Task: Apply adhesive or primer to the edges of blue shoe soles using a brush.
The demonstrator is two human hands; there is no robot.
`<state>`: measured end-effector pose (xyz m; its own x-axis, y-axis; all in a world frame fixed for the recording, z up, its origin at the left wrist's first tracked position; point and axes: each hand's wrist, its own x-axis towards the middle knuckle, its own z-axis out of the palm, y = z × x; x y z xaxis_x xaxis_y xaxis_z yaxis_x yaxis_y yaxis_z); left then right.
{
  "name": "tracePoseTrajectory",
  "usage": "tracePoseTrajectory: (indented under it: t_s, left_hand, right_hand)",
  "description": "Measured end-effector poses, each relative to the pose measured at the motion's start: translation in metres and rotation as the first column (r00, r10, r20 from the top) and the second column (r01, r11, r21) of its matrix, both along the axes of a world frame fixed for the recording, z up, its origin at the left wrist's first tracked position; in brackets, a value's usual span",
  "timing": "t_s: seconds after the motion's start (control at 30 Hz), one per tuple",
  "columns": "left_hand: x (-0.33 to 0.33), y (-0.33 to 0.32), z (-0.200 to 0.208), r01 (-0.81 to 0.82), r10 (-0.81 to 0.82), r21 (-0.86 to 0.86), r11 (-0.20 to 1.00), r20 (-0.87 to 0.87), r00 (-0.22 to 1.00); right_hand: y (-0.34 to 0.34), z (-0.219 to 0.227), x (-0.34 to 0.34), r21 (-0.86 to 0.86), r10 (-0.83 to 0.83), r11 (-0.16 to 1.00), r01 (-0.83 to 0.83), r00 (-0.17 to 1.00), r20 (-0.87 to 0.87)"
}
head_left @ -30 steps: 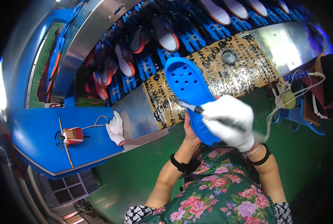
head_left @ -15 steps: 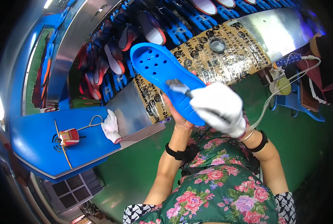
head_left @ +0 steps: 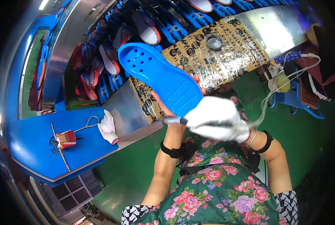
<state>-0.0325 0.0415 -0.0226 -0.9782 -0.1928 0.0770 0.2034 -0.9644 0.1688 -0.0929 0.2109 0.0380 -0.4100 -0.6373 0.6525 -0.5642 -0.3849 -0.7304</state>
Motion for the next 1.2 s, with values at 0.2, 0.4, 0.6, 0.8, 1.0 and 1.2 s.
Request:
tracePoseTrajectory:
  t_s: [0.2, 0.4, 0.6, 0.8, 1.0, 1.2]
  left_hand:
    - [0.001, 0.000, 0.009, 0.011, -0.009, -0.032, 0.999, 0.067, 0.998]
    - [0.003, -0.013, 0.003, 0.051, -0.039, -0.206, 0.977, 0.060, 0.997]
    - [0.005, -0.021, 0.007, 0.097, -0.071, -0.231, 0.968, 0.116, 0.991]
    - [0.006, -0.026, 0.004, 0.181, -0.170, -0.109, 0.978, 0.096, 0.981]
    - [0.009, -0.033, 0.007, 0.317, -0.310, -0.179, 0.931, 0.065, 0.948]
    - [0.016, -0.042, 0.014, 0.429, -0.345, -0.306, 0.850, 0.293, 0.892]
  right_hand:
    - [0.000, -0.009, 0.000, 0.033, -0.051, 0.998, 0.060, 0.973, -0.226]
    - [0.006, -0.014, -0.006, 0.115, -0.158, 0.984, 0.138, 0.970, 0.187]
    - [0.015, -0.007, 0.008, 0.067, 0.103, 0.991, -0.115, 0.982, 0.159]
    - [0.013, -0.019, 0.005, 0.076, -0.054, 0.996, 0.053, 0.999, 0.008]
    - [0.021, -0.016, 0.018, 0.091, 0.110, 0.975, -0.201, 0.803, 0.586]
    - [0.019, -0.017, 0.007, 0.068, -0.067, 0.995, 0.078, 0.987, -0.146]
